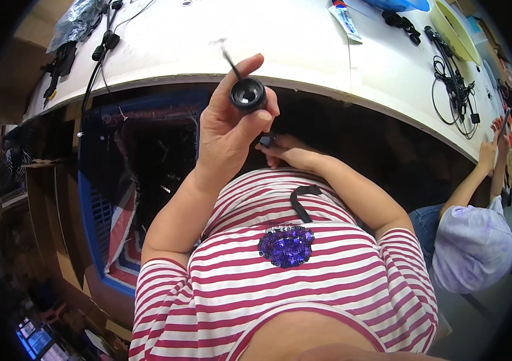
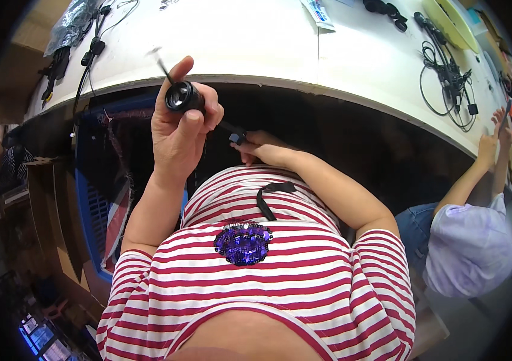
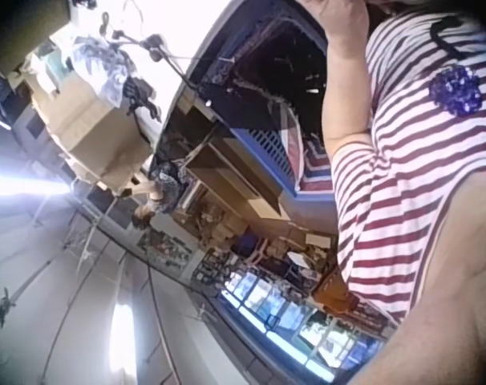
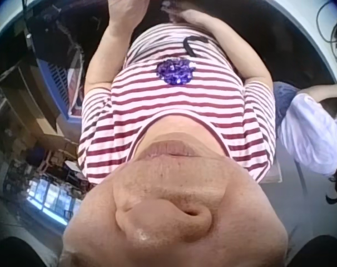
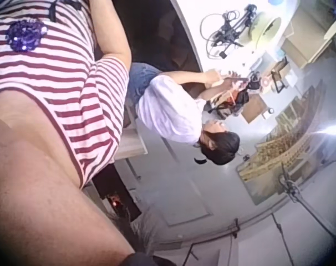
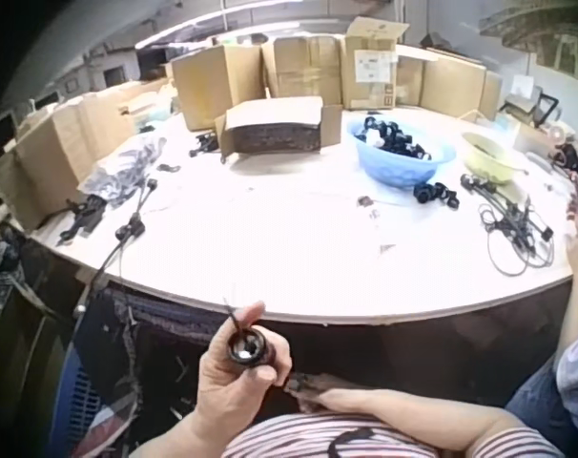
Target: The person assembles small electronic components at a workbench. They repeatedly pick up a black cylindrical device, apply a small amount of adhesive from a tube into its opening, and then insert a small white circular part into the device. The person handles the components one at a time, repeating the process for multiple units.
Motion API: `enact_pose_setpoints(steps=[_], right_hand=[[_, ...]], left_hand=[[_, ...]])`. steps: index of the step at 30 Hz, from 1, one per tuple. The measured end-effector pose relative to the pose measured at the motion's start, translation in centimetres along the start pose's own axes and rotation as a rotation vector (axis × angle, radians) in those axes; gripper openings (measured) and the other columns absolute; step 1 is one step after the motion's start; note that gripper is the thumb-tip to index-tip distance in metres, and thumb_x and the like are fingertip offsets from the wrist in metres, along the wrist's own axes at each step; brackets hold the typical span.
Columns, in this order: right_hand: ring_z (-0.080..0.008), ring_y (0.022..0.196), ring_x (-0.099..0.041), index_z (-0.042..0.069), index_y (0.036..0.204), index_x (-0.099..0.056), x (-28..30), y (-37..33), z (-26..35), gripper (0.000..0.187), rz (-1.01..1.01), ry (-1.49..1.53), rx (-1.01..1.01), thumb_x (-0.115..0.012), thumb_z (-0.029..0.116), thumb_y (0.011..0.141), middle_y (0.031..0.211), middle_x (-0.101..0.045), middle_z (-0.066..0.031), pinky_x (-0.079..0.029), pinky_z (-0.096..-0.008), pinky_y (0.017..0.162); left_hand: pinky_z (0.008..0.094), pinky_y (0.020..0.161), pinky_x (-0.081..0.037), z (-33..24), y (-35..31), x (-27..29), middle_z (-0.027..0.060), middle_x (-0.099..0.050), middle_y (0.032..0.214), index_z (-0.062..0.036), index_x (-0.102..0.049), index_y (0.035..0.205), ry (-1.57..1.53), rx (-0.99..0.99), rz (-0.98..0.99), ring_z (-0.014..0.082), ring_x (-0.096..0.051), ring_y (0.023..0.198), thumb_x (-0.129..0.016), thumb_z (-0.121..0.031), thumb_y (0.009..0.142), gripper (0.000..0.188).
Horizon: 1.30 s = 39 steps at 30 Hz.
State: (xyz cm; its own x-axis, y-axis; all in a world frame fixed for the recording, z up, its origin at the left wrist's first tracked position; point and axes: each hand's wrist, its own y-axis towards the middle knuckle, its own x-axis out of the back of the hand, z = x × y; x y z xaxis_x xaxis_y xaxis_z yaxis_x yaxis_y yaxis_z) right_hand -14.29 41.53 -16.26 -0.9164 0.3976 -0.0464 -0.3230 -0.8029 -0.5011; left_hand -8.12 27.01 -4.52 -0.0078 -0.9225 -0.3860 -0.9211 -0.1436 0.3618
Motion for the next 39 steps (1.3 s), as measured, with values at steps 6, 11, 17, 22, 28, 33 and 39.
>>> enact_pose_setpoints(steps=[6, 11, 17, 22, 28, 33, 39], right_hand=[[-0.0223, 0.074, -0.056, 0.003, 0.094, -0.061, -1.1, -0.2, -0.6, 0.027, -0.105, -0.400, 0.256, -0.050, 0.027, 0.089, 0.078, -0.059, -0.0130, -0.043, -0.0322, 0.073], [-0.0260, 0.083, -0.058, 0.005, 0.100, -0.061, -1.7, 0.5, -1.7, 0.035, 0.009, -0.390, 0.225, -0.044, 0.034, 0.091, 0.086, -0.062, -0.0130, -0.043, -0.0334, 0.076], [-0.0264, 0.085, -0.059, 0.005, 0.095, -0.061, -1.6, 0.4, -0.6, 0.043, 0.020, -0.599, 0.080, -0.038, 0.041, 0.092, 0.086, -0.063, -0.0112, -0.043, -0.0349, 0.077], [-0.0264, 0.090, -0.057, 0.006, 0.112, -0.054, -1.1, 1.0, -1.0, 0.045, -0.039, -0.550, 0.049, -0.048, 0.043, 0.086, 0.102, -0.060, -0.0119, -0.043, -0.0351, 0.078], [-0.0144, 0.077, -0.050, 0.005, 0.118, -0.047, -2.6, -0.8, 1.4, 0.055, 0.028, -0.025, 0.317, -0.068, 0.031, 0.075, 0.091, -0.055, -0.0075, -0.042, -0.0268, 0.073], [-0.0079, 0.063, -0.040, 0.006, 0.086, -0.051, -1.4, -0.7, 1.5, 0.030, 0.121, -0.076, 0.214, -0.066, 0.030, 0.079, 0.065, -0.043, 0.0025, -0.033, -0.0240, 0.056], [-0.0234, 0.074, -0.056, 0.003, 0.099, -0.049, -0.2, -2.9, 4.3, 0.036, 0.039, -0.521, 0.181, -0.063, 0.030, 0.081, 0.076, -0.056, -0.0113, -0.043, -0.0344, 0.066]], left_hand=[[0.0195, 0.056, -0.035, -0.2, -0.2, -0.8, 0.0037, -0.054, 0.079, -0.0021, -0.034, 0.131, 0.019, 0.042, 0.029, 0.0074, -0.044, 0.065, -0.065, -0.026, 0.081, 0.063], [0.0182, 0.055, -0.033, -0.6, -0.4, -0.7, 0.0046, -0.054, 0.080, 0.0001, -0.036, 0.130, 0.061, 0.064, 0.050, 0.0067, -0.042, 0.063, -0.064, -0.022, 0.082, 0.059], [0.0180, 0.054, -0.033, -1.5, -0.4, -1.3, 0.0047, -0.054, 0.079, 0.0039, -0.036, 0.129, 0.084, 0.045, 0.053, 0.0065, -0.043, 0.063, -0.065, -0.021, 0.082, 0.061], [0.0182, 0.054, -0.033, -1.5, -0.5, -0.9, 0.0045, -0.054, 0.078, 0.0037, -0.036, 0.129, 0.151, 0.038, 0.018, 0.0071, -0.043, 0.063, -0.065, -0.023, 0.081, 0.062], [0.0246, 0.067, -0.035, -1.0, 0.2, 0.9, 0.0059, -0.048, 0.088, 0.0010, -0.026, 0.133, -0.088, 0.073, 0.041, 0.0109, -0.040, 0.073, -0.052, -0.036, 0.088, 0.064], [0.0251, 0.061, -0.035, -0.9, 0.2, 2.4, 0.0060, -0.048, 0.086, 0.0016, -0.029, 0.130, -0.087, 0.065, -0.004, 0.0107, -0.040, 0.066, -0.050, -0.039, 0.088, 0.062], [0.0242, 0.057, -0.033, -0.9, -0.2, 2.7, 0.0046, -0.046, 0.081, -0.0022, -0.030, 0.130, -0.150, 0.014, -0.111, 0.0100, -0.038, 0.062, -0.052, -0.042, 0.085, 0.064]])
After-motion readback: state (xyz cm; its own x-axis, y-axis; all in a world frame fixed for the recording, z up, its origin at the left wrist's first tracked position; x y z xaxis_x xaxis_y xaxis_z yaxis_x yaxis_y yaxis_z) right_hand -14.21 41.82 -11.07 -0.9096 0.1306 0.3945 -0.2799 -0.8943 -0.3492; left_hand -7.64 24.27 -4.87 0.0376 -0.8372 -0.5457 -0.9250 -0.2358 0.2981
